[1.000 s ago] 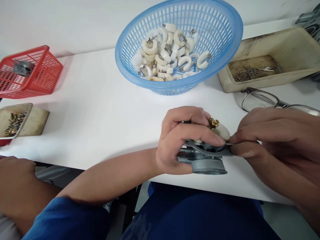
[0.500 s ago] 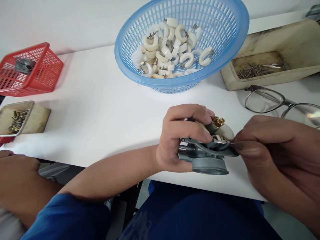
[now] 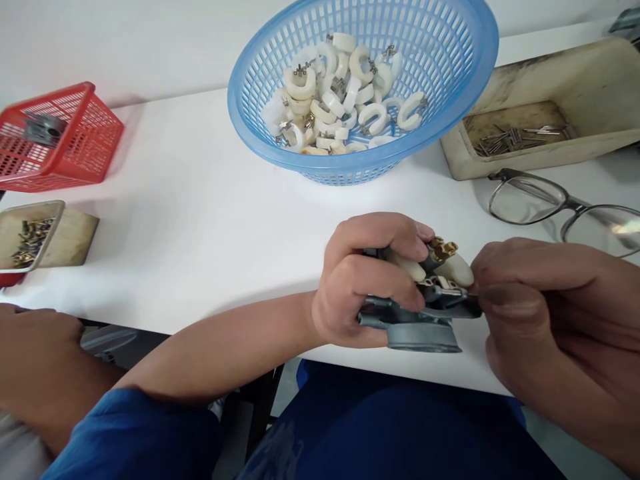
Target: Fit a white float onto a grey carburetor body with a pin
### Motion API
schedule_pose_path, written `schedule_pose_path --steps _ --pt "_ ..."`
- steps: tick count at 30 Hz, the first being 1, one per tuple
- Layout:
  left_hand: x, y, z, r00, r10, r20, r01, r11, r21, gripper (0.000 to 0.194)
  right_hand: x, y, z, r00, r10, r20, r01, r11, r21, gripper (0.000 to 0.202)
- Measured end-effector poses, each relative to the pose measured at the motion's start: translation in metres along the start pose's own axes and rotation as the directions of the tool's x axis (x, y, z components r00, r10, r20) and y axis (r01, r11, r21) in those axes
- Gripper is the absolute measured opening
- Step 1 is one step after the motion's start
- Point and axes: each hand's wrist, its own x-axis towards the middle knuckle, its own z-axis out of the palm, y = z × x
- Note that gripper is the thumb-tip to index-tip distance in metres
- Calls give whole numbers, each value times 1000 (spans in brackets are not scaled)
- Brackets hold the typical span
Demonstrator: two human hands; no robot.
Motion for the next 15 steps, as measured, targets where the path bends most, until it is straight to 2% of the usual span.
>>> schedule_pose_path --steps 2,4,6,8,10,12,13,15 --pt "-1 0 0 999 -37 -13 37 999 8 30 1 0 2 1000 -7 9 7 1000 -5 16" --pt "-4 -1 1 998 -64 -24 64 998 13 27 1 0 6 997 -20 -73 26 997 74 19" --pt "-5 -3 2 999 -24 -36 24 1000 4 30 0 0 7 993 -40 -115 56 989 135 22" --pt "-6 -4 3 998 10 -67 -10 1000 8 34 0 0 4 995 -54 -89 65 991 121 19" --pt "-5 -5 4 997 33 -75 -31 999 21 32 1 0 -2 998 -65 21 64 996 64 17" --pt "-4 -5 5 996 44 -75 -42 999 27 29 1 1 -5 991 -73 113 68 997 41 25" --pt "-3 -5 5 996 44 -73 -42 999 26 28 1 1 -5 991 -71 116 67 997 43 29" --pt "-3 -5 6 997 29 -75 -27 999 32 31 0 2 -1 998 -58 8 58 994 89 28"
